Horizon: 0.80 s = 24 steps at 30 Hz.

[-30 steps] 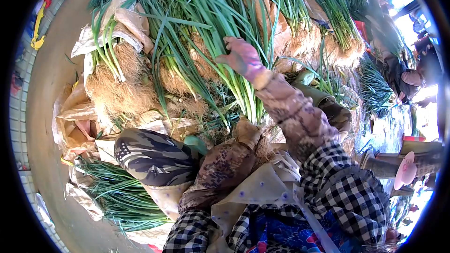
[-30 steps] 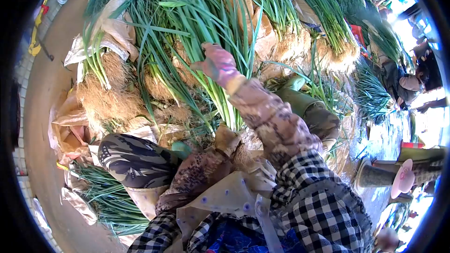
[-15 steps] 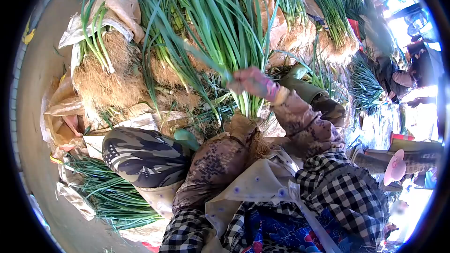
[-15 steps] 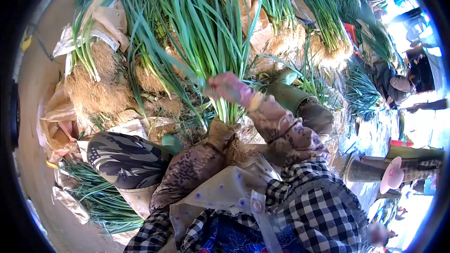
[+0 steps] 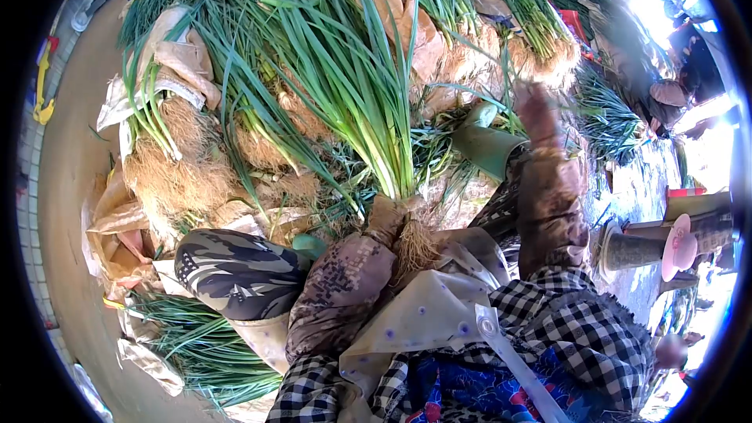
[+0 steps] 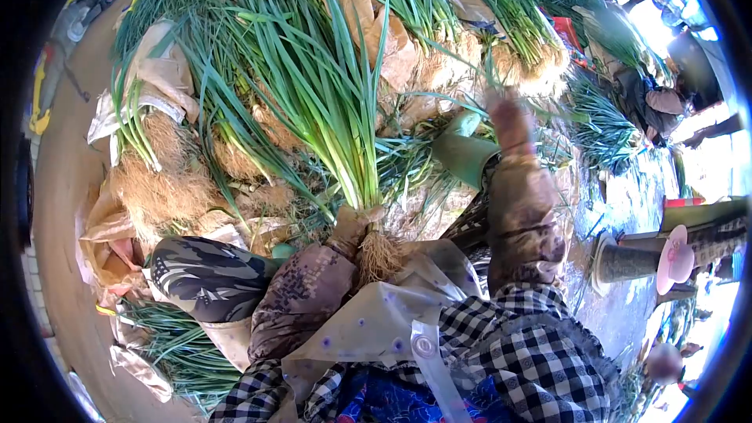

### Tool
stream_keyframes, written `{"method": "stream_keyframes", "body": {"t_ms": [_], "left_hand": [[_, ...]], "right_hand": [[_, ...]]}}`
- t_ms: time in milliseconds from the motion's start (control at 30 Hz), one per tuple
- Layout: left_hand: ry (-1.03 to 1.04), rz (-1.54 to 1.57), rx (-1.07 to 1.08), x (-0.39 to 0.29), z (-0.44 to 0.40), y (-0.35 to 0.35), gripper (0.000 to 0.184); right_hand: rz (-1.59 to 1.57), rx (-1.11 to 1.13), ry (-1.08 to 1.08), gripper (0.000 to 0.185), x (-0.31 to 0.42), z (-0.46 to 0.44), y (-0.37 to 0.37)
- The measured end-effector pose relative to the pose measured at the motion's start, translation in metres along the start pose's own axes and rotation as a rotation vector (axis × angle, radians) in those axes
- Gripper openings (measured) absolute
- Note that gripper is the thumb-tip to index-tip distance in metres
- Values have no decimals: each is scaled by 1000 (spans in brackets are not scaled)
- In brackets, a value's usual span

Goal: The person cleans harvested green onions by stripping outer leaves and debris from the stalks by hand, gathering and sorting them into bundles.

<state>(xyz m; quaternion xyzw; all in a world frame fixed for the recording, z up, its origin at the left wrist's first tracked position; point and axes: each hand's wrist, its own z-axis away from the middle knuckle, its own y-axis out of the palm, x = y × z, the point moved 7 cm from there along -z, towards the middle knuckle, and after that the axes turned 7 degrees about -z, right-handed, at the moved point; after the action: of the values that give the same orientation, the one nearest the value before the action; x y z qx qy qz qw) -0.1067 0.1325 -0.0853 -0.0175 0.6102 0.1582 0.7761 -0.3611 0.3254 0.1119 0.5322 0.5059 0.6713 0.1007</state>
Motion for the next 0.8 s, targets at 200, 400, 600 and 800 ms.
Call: {"method": "stream_keyframes", "body": {"t_ms": [200,400,600,800], "left_hand": [[36,455,448,-56,31,25,42],[170,454,267,-96,51,8,37],[181,424,-71,-117,59,-10,21],[343,309,-20,-139,43,-9,45]], "right_hand": [[340,278,585,79,-222,49,84],[316,95,700,54,-257,37,125],[586,256,447,44,-273,20,135],[596,301,250,48,-219,31,198]]}}
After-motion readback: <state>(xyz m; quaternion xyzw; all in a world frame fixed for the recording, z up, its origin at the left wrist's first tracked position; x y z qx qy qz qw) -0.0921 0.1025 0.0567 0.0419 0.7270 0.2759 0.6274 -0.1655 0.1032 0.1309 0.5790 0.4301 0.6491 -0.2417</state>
